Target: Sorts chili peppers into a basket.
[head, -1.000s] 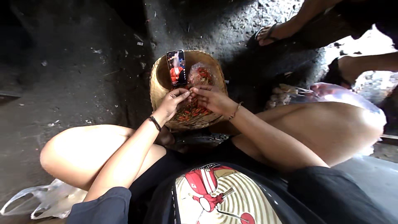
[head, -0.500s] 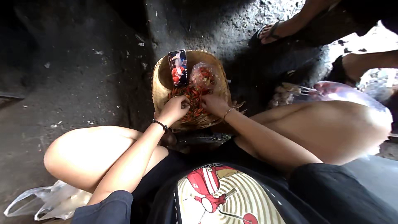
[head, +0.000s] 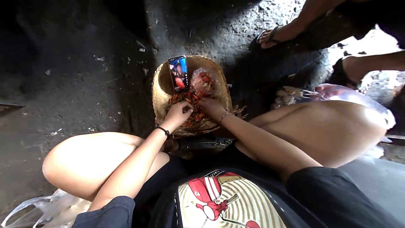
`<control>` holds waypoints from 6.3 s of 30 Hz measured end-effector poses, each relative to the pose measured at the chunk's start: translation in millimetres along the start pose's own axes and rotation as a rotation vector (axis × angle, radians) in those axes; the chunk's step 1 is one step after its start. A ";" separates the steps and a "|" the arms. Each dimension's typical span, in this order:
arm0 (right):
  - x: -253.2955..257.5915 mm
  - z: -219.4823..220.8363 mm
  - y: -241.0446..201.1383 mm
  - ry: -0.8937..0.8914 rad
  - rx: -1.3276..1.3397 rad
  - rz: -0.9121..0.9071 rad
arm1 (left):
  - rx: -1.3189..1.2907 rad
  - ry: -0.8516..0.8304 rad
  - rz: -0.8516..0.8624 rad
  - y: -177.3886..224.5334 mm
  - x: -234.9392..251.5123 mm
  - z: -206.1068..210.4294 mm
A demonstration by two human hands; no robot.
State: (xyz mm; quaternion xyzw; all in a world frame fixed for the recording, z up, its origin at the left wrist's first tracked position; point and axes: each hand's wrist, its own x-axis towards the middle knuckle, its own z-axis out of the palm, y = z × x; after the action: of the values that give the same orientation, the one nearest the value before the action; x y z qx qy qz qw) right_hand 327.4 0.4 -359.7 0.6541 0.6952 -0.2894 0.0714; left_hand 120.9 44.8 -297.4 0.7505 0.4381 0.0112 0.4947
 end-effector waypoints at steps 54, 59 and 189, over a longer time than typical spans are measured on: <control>-18.2 -44.3 -16.9 0.127 1.919 0.198 | -0.303 0.134 0.250 6.6 6.7 -10.9; -19.9 -30.0 -20.9 0.028 1.518 0.222 | 0.440 0.048 -0.063 -6.9 9.4 -11.0; -8.2 -21.2 -20.4 -0.153 0.099 -0.010 | 0.305 -0.080 -0.146 -21.6 18.6 5.0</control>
State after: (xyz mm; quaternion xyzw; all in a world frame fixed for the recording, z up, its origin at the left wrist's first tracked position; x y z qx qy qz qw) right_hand 315.0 4.2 -332.0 0.6291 0.6760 -0.3729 0.0906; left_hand 120.6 56.3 -324.0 0.7828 0.4680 -0.1213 0.3918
